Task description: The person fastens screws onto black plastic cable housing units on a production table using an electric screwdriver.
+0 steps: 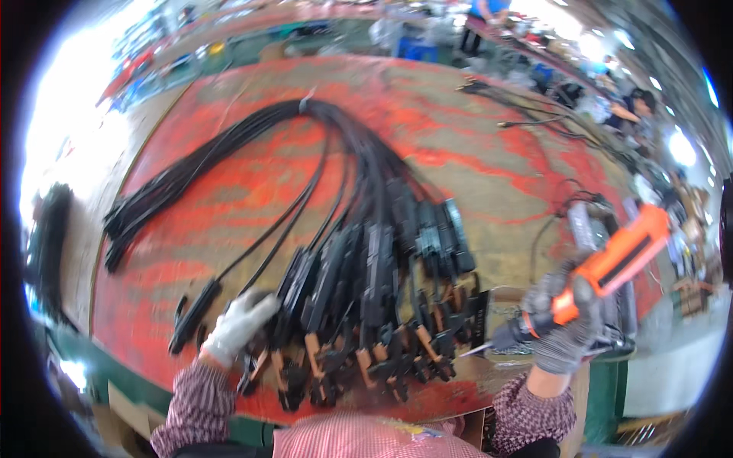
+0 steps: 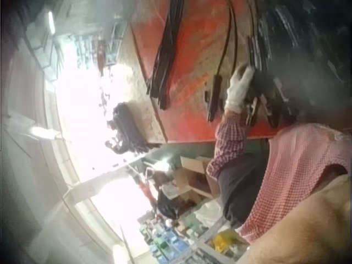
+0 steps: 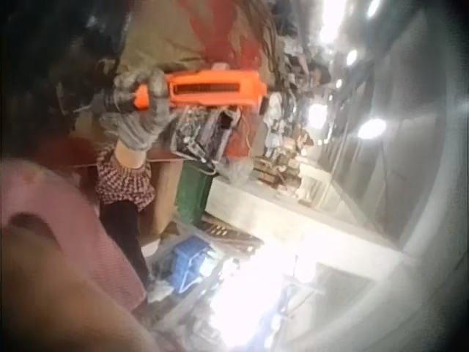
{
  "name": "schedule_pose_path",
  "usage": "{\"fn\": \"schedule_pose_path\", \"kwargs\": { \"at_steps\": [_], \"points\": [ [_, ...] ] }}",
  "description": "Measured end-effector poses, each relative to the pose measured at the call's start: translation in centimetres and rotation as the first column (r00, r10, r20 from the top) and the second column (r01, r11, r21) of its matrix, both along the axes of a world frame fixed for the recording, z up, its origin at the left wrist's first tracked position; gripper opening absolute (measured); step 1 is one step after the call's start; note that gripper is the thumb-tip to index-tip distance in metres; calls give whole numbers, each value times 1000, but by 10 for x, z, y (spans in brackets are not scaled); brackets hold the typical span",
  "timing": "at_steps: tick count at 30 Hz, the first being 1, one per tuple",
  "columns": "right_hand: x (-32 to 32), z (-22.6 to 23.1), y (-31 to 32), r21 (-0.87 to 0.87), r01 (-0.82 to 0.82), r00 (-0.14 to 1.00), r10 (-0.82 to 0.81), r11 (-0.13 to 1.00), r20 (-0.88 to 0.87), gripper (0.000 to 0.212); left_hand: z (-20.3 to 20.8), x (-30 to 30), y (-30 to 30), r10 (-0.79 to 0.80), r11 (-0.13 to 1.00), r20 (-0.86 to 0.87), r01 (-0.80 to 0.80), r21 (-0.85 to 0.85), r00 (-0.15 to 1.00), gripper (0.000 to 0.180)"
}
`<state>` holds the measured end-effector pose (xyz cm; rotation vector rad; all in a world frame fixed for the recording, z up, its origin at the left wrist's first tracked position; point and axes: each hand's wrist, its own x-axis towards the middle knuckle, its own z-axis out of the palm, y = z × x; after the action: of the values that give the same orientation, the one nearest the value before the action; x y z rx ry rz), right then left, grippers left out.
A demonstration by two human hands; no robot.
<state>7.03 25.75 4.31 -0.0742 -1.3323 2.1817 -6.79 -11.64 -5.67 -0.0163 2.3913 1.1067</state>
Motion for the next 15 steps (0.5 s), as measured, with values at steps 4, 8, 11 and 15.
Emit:
{"fn": "schedule_pose_path", "kwargs": {
  "at_steps": [4, 8, 11, 15],
  "points": [
    [-18, 13, -25, -79, 64, 984, -50, 995, 168, 43, 4, 4, -13, 44, 975, 320, -110, 191, 946, 48],
    [-37, 8, -40, -148, -104, 979, 128, 983, 159, 31, -14, 0, -32, 24, 965, 447, -138, 223, 894, 45],
    [-36, 8, -42, 35, -149, 956, 135, 988, 260, 36, -2, 0, -31, 133, 923, 428, -269, 275, 894, 42],
    [-40, 9, -44, 94, -229, 935, 192, 969, 298, 31, 41, -5, -33, 258, 587, 318, -409, 698, 912, 35]
  ]
}}
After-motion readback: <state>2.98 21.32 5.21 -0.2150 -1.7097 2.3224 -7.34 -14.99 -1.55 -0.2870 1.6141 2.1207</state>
